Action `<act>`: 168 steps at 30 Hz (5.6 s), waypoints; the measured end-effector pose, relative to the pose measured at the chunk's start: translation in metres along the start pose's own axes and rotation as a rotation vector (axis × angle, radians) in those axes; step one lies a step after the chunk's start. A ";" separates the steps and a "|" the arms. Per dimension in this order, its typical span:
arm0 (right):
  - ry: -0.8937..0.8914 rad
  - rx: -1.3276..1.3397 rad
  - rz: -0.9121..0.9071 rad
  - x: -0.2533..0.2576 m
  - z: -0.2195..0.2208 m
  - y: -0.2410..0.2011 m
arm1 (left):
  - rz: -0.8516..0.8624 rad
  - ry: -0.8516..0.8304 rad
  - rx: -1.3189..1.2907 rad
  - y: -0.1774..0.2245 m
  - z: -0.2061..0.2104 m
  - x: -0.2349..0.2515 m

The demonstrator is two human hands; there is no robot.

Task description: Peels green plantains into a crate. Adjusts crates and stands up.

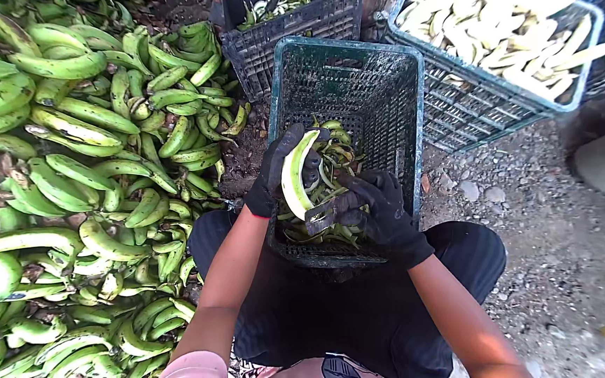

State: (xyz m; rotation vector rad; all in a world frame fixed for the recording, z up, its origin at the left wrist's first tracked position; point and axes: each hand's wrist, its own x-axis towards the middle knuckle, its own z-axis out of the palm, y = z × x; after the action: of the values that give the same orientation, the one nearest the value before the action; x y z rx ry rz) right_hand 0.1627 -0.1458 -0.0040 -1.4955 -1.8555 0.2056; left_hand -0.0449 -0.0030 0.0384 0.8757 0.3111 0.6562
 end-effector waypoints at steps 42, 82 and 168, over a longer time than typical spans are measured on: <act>0.759 0.927 0.802 -0.054 -0.130 0.073 | -1.024 -0.337 2.004 -0.146 0.036 0.034; 0.240 1.246 0.869 -0.009 -0.059 0.035 | -0.099 0.467 0.866 -0.044 -0.002 0.017; -0.331 1.738 1.402 0.009 -0.102 0.051 | -0.674 0.668 0.648 -0.019 0.135 0.047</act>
State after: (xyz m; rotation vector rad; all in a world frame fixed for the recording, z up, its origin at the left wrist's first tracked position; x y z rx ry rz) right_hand 0.2655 -0.1535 0.0462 -0.9741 0.0617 2.0526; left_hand 0.0668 -0.0637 0.1062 1.0549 1.4114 0.1788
